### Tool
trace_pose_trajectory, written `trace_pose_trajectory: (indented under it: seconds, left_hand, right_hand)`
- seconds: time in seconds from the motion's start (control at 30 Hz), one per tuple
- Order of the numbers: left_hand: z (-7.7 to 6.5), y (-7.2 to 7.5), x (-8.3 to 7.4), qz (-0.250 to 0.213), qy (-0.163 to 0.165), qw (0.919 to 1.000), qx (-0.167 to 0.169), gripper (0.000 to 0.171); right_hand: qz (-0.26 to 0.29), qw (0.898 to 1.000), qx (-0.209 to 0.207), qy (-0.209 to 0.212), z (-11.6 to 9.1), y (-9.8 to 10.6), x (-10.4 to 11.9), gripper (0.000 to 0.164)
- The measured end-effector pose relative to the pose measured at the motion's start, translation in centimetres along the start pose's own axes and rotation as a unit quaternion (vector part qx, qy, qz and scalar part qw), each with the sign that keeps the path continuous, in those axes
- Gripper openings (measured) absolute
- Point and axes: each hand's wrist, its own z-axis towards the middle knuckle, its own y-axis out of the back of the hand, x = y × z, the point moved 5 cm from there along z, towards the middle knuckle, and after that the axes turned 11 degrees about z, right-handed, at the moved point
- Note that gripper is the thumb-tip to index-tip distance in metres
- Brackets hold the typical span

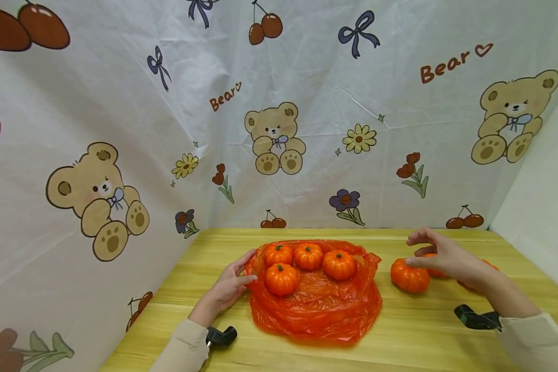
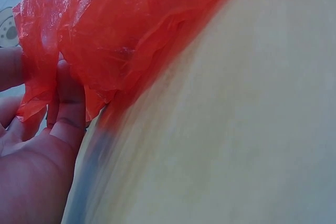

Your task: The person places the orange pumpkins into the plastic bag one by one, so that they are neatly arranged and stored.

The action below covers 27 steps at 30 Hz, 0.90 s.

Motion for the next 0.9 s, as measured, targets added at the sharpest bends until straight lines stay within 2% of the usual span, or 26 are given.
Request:
trace_pose_trajectory:
  seconds: [0.23,0.37,0.57,0.9]
  left_hand:
    - [0.0,0.1,0.1,0.000,0.003,1.0000,-0.006,0.086]
    - [0.0,0.1,0.2,0.004,0.003,1.0000,-0.006,0.086]
    - [0.0,0.1,0.2,0.000,0.003,1.0000,-0.005,0.085]
    - [0.0,0.0,0.1,0.001,0.003,1.0000,-0.005,0.086]
  right_hand:
    - [0.010,1.000,-0.013,0.007,-0.1,0.7,-2.0,0.068]
    - [-0.011,1.000,-0.017,0.005,-0.2,0.8,-3.3,0.069]
    - [-0.014,1.000,-0.024,-0.005,-0.4,0.4,-4.9,0.072]
    - [-0.067,0.997,-0.028,-0.004,-0.2,-0.9,-5.2,0.075]
